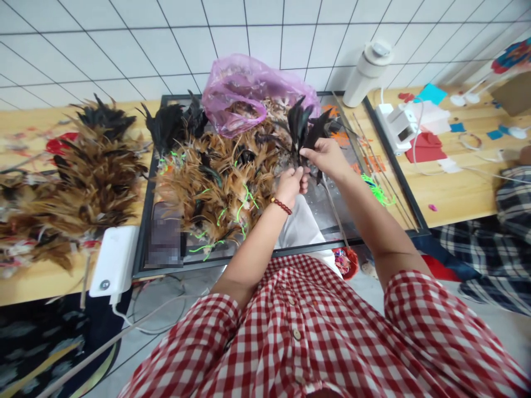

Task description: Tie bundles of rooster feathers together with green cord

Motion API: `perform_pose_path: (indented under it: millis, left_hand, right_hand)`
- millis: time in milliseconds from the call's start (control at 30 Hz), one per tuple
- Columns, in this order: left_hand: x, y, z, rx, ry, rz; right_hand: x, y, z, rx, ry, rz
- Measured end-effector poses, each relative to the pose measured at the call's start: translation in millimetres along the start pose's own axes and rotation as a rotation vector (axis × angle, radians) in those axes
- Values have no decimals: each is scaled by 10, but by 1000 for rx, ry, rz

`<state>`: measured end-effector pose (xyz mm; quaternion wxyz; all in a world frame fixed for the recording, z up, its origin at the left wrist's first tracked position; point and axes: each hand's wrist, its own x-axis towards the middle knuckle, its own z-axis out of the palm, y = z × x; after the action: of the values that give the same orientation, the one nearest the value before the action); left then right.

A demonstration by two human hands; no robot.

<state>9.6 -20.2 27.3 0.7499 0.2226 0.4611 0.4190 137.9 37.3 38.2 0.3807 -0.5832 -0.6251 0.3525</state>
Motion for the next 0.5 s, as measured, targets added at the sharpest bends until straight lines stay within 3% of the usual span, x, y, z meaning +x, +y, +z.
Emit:
perform_pose_path:
  millis: [67, 133, 233, 300, 400, 500]
  left_hand:
    - [8, 27, -14, -58, 0, 49]
    - [35, 62, -37, -150, 74, 141]
    - [70, 107, -66, -249, 178, 266]
    - [78, 116, -75, -280, 203, 306]
    - [77, 105, -82, -315, 192, 336]
    - [89, 86, -88, -318, 184, 350]
  right_hand:
    - [41, 8, -87, -103, 68, -21]
    - [45, 12, -213, -267, 105, -25]
    - [-23, 39, -308, -547, -6, 54]
    - [-79, 79, -241, -678, -64, 125]
    - [-110, 146, -51, -810, -35, 179]
    - [-75, 166, -18, -873, -69, 147]
